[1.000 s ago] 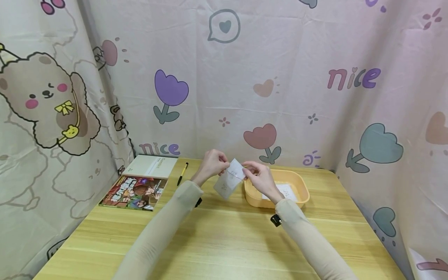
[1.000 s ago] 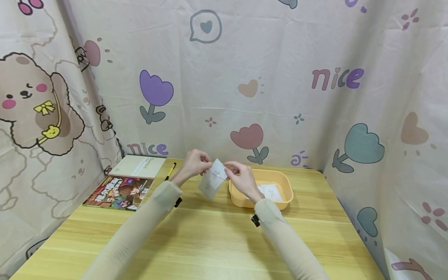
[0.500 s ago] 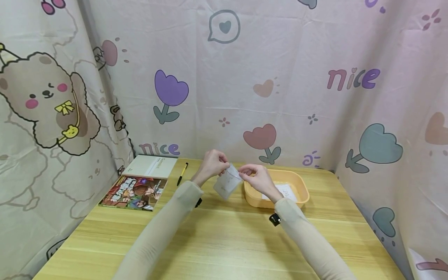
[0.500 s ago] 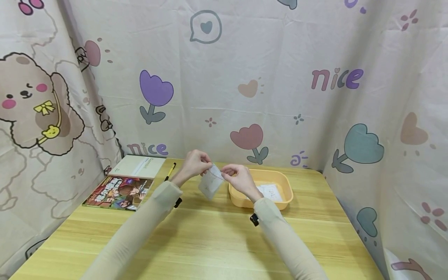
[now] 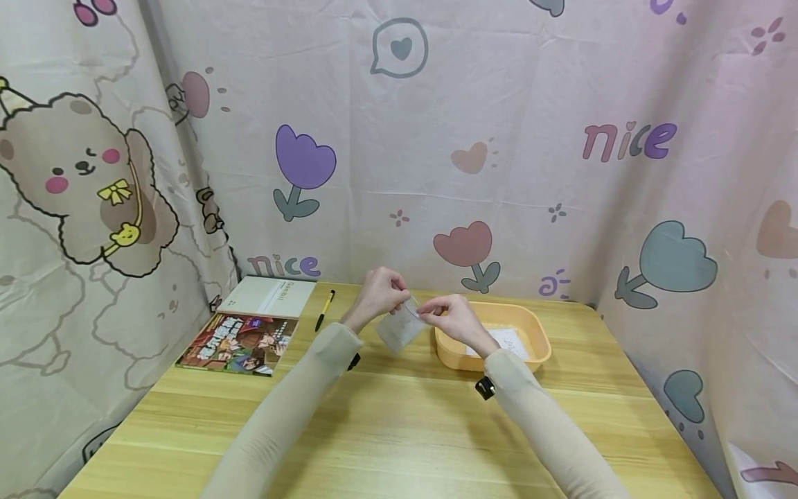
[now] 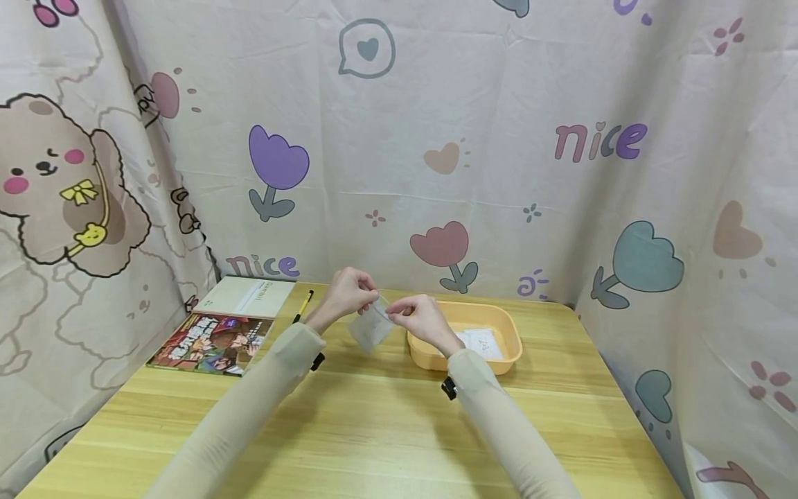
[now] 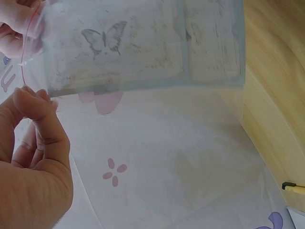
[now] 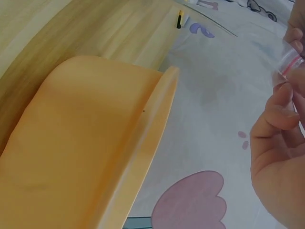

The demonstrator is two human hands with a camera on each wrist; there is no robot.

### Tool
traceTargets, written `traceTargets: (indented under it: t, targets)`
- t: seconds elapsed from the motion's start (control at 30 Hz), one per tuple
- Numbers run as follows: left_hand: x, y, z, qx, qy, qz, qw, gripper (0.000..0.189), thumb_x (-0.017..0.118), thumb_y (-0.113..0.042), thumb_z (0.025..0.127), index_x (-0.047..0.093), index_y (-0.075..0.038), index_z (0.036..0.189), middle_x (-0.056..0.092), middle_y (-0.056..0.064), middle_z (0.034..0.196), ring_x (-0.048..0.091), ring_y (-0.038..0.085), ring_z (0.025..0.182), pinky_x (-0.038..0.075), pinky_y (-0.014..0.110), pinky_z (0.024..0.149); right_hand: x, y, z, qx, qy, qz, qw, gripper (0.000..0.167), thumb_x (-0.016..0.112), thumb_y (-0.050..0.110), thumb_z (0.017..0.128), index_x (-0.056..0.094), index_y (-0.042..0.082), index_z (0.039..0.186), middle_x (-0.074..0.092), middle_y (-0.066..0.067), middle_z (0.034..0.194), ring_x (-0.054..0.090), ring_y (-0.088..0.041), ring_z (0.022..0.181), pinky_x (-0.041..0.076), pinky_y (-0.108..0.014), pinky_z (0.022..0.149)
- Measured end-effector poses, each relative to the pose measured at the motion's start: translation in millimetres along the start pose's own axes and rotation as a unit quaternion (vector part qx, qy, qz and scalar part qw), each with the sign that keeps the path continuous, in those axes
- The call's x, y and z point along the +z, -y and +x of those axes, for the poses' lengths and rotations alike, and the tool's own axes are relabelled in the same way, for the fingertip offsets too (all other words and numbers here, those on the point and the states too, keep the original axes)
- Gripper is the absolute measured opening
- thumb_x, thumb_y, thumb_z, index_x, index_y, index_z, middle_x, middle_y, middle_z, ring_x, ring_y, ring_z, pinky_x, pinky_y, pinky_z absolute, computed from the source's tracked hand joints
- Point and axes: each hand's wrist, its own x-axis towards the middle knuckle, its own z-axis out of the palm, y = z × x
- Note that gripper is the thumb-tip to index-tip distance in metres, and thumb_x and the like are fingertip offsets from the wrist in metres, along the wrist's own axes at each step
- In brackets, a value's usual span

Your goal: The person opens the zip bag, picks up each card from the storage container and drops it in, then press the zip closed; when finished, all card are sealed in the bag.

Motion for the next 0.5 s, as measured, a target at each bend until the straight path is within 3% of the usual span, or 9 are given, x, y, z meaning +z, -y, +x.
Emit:
traceTargets:
  t: [0.13, 0.5]
  targets:
    - [0.5, -0.9, -0.6, 0.005, 0.000, -0.001, 1.0000, 0.011, 0.066, -0.004, 0.080, 0.071, -0.007, 0.071, 0.067, 0.003, 0.059, 0.060, 0.015, 0.045, 0.054, 0.027, 0.043, 2.2, 1.6, 3.5, -0.004, 0.018, -0.017, 0.9997, 0.009, 0.075, 0.020, 0.085, 0.079, 0.019, 0.093, 0.074, 0.003, 0.084, 0.058, -0.009, 0.066, 0.046, -0.021, 0.053]
    - [0.7, -0.3, -2.4, 0.009, 0.007, -0.006, 0.9999, 0.011, 0.065, -0.003, 0.081, 0.071, -0.006, 0.072, 0.068, 0.003, 0.060, 0.062, 0.015, 0.046, 0.055, 0.028, 0.045, 3.9, 2.5, 7.3, -0.022, 0.051, -0.027, 0.9981, 0.010, 0.072, 0.015, 0.087, 0.079, 0.014, 0.093, 0.076, -0.001, 0.090, 0.057, -0.006, 0.064, 0.049, -0.020, 0.056]
